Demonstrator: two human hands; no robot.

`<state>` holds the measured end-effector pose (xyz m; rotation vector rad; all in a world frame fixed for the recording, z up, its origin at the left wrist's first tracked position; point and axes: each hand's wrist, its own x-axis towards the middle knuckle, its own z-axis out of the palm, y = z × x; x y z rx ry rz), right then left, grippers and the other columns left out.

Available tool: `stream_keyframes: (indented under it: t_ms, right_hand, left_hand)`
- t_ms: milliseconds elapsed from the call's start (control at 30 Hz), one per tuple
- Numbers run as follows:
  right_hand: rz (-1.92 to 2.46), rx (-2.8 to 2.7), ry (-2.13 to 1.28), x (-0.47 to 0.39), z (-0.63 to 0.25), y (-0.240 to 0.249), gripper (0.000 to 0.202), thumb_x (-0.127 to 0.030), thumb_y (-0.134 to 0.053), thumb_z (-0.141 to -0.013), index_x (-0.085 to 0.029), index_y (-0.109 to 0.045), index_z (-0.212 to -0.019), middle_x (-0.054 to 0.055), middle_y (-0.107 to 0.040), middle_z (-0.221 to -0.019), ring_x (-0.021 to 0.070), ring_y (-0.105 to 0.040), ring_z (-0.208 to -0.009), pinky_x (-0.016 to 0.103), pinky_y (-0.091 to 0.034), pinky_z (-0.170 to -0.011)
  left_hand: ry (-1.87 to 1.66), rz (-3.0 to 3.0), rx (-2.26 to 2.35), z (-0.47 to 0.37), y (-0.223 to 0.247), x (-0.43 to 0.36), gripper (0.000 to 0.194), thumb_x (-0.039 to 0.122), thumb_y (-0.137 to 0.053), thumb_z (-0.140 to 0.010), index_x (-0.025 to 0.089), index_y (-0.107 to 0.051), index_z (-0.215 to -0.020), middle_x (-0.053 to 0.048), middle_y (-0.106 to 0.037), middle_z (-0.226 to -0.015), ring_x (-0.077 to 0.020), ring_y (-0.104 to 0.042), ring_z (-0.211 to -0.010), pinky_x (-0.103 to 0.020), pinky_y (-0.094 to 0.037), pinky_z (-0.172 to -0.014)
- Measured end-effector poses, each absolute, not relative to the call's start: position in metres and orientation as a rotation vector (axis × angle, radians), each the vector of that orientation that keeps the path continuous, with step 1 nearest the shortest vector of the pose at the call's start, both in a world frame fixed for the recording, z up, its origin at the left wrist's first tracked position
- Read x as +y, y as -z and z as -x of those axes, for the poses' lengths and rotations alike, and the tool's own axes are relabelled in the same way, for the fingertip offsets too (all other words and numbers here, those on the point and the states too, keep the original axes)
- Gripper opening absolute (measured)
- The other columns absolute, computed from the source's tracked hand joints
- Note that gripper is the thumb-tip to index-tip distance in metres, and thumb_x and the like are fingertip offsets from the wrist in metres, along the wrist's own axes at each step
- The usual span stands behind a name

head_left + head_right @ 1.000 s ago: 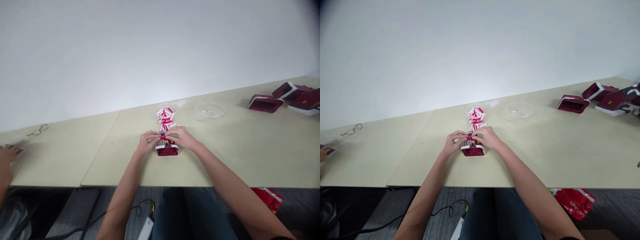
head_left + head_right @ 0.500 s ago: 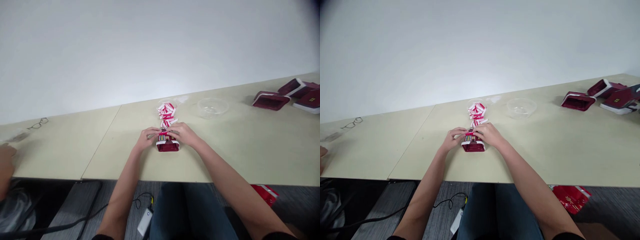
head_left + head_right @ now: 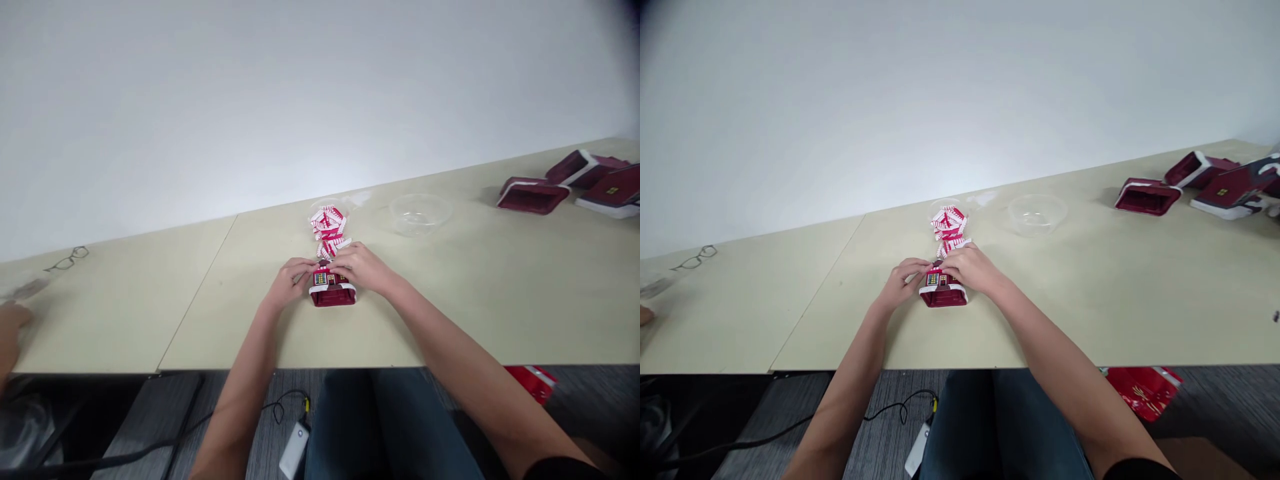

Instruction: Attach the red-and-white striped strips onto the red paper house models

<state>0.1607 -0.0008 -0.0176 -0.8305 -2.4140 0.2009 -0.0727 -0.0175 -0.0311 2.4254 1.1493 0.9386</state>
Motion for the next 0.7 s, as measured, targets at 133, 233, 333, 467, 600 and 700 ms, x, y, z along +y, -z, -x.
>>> stream_keyframes:
  t_ms: [133, 233, 333, 467, 600, 700]
  right_hand:
    - [0.891, -2.438, -0.275, -0.003, -0.161, 0.015, 0.016, -0.024, -0.057, -0.092, -0.021, -0.072, -0.094, 0.002, -0.069, -0.084, 0.0137, -0.058, -0.078, 0.029, -0.028, -0.078]
    - [0.983, -2.474, -0.235, -0.007, -0.162, 0.01, 0.018, -0.024, -0.054, -0.093, -0.02, -0.071, -0.088, 0.003, -0.068, -0.086, 0.0145, -0.057, -0.081, 0.032, -0.025, -0.08]
    - [1.053, -2.534, -0.187, -0.015, -0.164, 0.003, 0.025, -0.012, -0.048, -0.09, -0.022, -0.071, -0.092, 0.004, -0.068, -0.092, 0.0172, -0.056, -0.09, 0.034, -0.022, -0.078]
    - [1.099, -2.57, -0.234, -0.023, -0.166, -0.003, 0.049, 0.002, -0.043, -0.08, -0.028, -0.071, -0.107, 0.005, -0.065, -0.112, 0.0204, -0.052, -0.106, 0.035, -0.022, -0.077]
    - [1.122, -2.527, -0.268, -0.024, -0.164, -0.003, 0.047, -0.002, -0.041, -0.081, -0.028, -0.073, -0.103, 0.007, -0.054, -0.13, 0.0242, -0.048, -0.117, 0.038, -0.028, -0.083]
    - [1.132, -2.429, -0.284, -0.034, -0.175, 0.004, 0.053, -0.005, -0.04, -0.081, -0.034, -0.068, -0.116, 0.005, -0.038, -0.145, 0.0282, -0.044, -0.124, 0.044, -0.034, -0.09]
  left_hand:
    - [-0.895, -2.453, 1.145, 0.073, 0.032, -0.016, 0.039, 0.036, -0.039, -0.094, 0.013, -0.069, -0.101, -0.006, -0.06, -0.108, 0.0004, -0.056, -0.103, -0.012, -0.045, -0.095]
    - [-0.847, -2.434, 1.137, 0.074, 0.03, -0.017, 0.043, 0.035, -0.032, -0.096, 0.012, -0.068, -0.103, -0.007, -0.059, -0.109, 0.0004, -0.055, -0.103, -0.013, -0.045, -0.095]
    - [-0.805, -2.37, 1.152, 0.073, 0.026, -0.024, 0.048, 0.04, -0.028, -0.097, 0.012, -0.066, -0.106, -0.007, -0.057, -0.112, -0.0008, -0.054, -0.106, -0.014, -0.044, -0.097]
    - [-0.782, -2.314, 1.259, 0.06, 0.02, -0.04, 0.06, 0.062, -0.036, -0.09, 0.012, -0.061, -0.111, -0.008, -0.054, -0.113, -0.0042, -0.053, -0.106, -0.016, -0.043, -0.099]
    - [-0.64, -2.352, 1.639, 0.037, 0.014, -0.058, 0.077, 0.078, -0.054, -0.069, 0.013, -0.059, -0.11, -0.007, -0.053, -0.107, -0.0081, -0.051, -0.102, -0.02, -0.042, -0.099]
    - [-0.513, -2.363, 1.891, 0.041, 0.013, -0.069, 0.074, 0.08, -0.048, -0.072, 0.017, -0.058, -0.11, -0.007, -0.052, -0.108, -0.0109, -0.05, -0.105, -0.027, -0.04, -0.104]
